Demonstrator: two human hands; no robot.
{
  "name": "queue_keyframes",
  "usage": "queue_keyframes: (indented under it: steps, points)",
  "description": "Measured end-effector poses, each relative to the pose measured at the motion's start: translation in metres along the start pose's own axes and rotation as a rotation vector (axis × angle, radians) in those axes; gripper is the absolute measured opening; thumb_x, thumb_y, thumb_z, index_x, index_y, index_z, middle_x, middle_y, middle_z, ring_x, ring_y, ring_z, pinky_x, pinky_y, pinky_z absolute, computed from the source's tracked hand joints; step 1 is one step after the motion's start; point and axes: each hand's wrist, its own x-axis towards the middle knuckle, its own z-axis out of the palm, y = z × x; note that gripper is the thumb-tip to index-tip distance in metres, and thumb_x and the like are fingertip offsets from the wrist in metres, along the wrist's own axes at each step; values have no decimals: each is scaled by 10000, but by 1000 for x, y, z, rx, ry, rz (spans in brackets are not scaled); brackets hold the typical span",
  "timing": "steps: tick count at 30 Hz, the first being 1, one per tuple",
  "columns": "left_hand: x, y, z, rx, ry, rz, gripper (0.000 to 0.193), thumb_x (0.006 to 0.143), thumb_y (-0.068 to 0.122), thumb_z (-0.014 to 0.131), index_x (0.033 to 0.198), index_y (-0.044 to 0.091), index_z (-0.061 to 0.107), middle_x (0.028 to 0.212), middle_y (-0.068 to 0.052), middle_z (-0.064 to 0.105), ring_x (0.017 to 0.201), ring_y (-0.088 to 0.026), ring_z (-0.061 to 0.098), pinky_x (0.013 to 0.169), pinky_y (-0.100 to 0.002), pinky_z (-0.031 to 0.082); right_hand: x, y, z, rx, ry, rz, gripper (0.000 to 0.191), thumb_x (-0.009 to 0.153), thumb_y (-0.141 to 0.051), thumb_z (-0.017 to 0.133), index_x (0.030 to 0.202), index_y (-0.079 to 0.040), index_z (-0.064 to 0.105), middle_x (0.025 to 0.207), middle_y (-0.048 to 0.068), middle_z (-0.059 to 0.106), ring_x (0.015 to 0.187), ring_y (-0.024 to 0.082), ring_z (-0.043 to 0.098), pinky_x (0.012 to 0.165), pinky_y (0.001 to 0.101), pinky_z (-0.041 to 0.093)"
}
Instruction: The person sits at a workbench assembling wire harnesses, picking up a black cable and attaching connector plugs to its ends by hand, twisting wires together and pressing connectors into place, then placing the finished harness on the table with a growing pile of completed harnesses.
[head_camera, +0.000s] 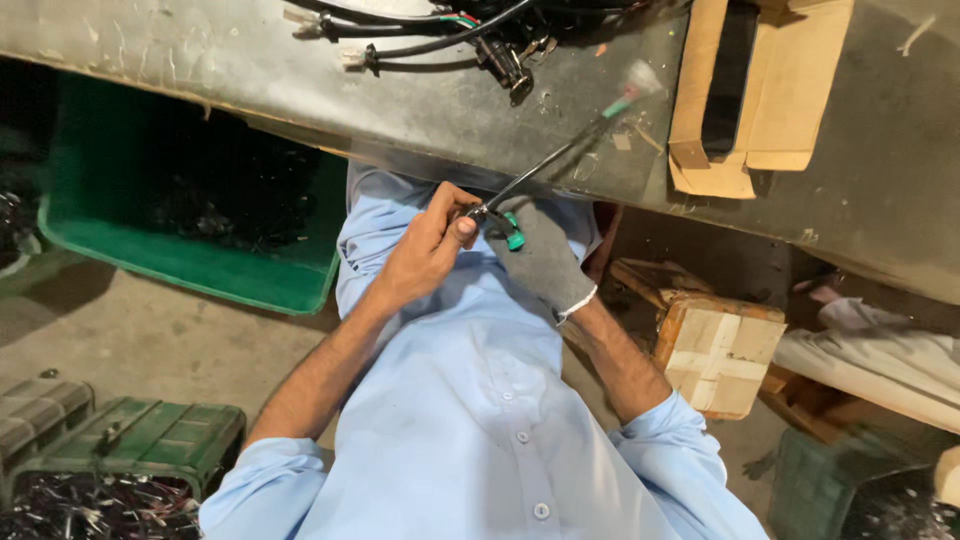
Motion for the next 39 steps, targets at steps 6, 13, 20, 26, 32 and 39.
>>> queue_keyframes:
  steps: [6, 13, 20, 26, 32, 39]
  points:
    - [-2, 7, 12, 111, 120, 133, 353, 1086, 337, 565, 1233, 18, 534, 894, -128, 602, 781, -266, 594, 678, -379, 493, -1, -5, -7, -16, -68, 76, 326, 903, -235, 695, 1146, -59, 568, 954, 189, 713, 902, 389, 705, 738, 448, 530]
    - [5, 18, 6, 616, 120, 142, 354, 992, 286, 724, 1193, 42, 566, 928, -129, 662, 814, -365, 671, 627, -445, 481, -6, -25, -2, -65, -102, 183, 302, 943, -256, 662, 1138, -49, 561, 929, 213, 687, 929, 428, 659, 747, 475, 488]
    - [-24, -20, -31, 295, 607, 65, 460, 1043, 301, 692, 1328, 8, 481, 1140, -154, 594, 989, -229, 597, 903, -382, 511, 21, -48, -48, -244, 161, -439, 367, 735, -124, 737, 1084, -132, 620, 1002, 109, 697, 978, 318, 683, 856, 423, 540]
    - [-27, -24, -72, 516, 889, 85, 731, 949, 213, 765, 1474, -65, 338, 1389, -269, 430, 1294, -372, 415, 1059, -515, 367, 65, -47, -75, -617, 455, -467, 501, 765, -350, 880, 1095, -71, 625, 1040, 126, 627, 1010, 366, 581, 885, 512, 410]
    - [69, 37, -58, 741, 573, 526, 309, 1000, 119, 777, 1273, 72, 640, 1262, -94, 611, 1216, -302, 570, 1079, -441, 410, 70, -31, -63, -575, 559, -464, 484, 799, -365, 865, 1127, -98, 630, 1094, 114, 641, 1033, 351, 594, 928, 508, 426]
    - [223, 118, -16, 1205, 265, 686, 1155, 697, 274, 896, 1650, 142, 258, 1667, -250, 238, 1534, -441, 197, 1199, -576, 217, 66, -29, -65, -532, 587, -431, 484, 775, -338, 873, 1144, -124, 646, 1087, 90, 655, 1077, 347, 612, 955, 490, 453]
